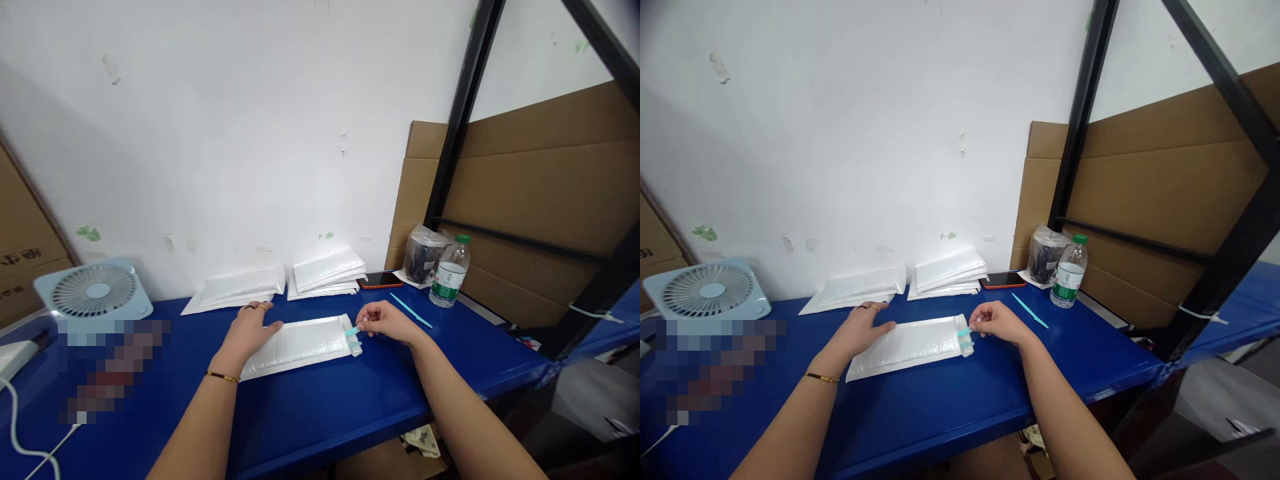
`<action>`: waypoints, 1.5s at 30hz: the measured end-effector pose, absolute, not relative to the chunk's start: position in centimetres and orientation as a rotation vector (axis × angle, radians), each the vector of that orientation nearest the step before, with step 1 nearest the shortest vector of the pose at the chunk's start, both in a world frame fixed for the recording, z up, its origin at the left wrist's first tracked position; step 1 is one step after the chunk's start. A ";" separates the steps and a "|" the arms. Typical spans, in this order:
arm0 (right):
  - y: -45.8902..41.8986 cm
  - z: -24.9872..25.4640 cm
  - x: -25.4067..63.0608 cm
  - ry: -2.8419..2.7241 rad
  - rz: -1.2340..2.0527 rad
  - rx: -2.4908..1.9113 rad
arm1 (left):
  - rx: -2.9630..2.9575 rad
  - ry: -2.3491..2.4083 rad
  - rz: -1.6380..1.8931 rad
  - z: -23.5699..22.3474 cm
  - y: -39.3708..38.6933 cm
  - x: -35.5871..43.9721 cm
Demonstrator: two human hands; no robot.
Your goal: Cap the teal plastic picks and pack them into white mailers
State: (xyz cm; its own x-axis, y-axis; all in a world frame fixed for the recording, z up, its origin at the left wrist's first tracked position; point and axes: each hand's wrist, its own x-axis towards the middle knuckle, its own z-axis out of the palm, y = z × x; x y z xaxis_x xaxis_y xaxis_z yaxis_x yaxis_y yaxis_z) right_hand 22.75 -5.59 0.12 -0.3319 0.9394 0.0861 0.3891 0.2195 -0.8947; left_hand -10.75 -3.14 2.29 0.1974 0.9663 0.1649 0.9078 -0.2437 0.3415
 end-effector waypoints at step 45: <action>-5.2 -1.4 19.7 -2.135 0.549 -1.253 | 2.594 1.173 0.249 -0.3 -5.0 -5.0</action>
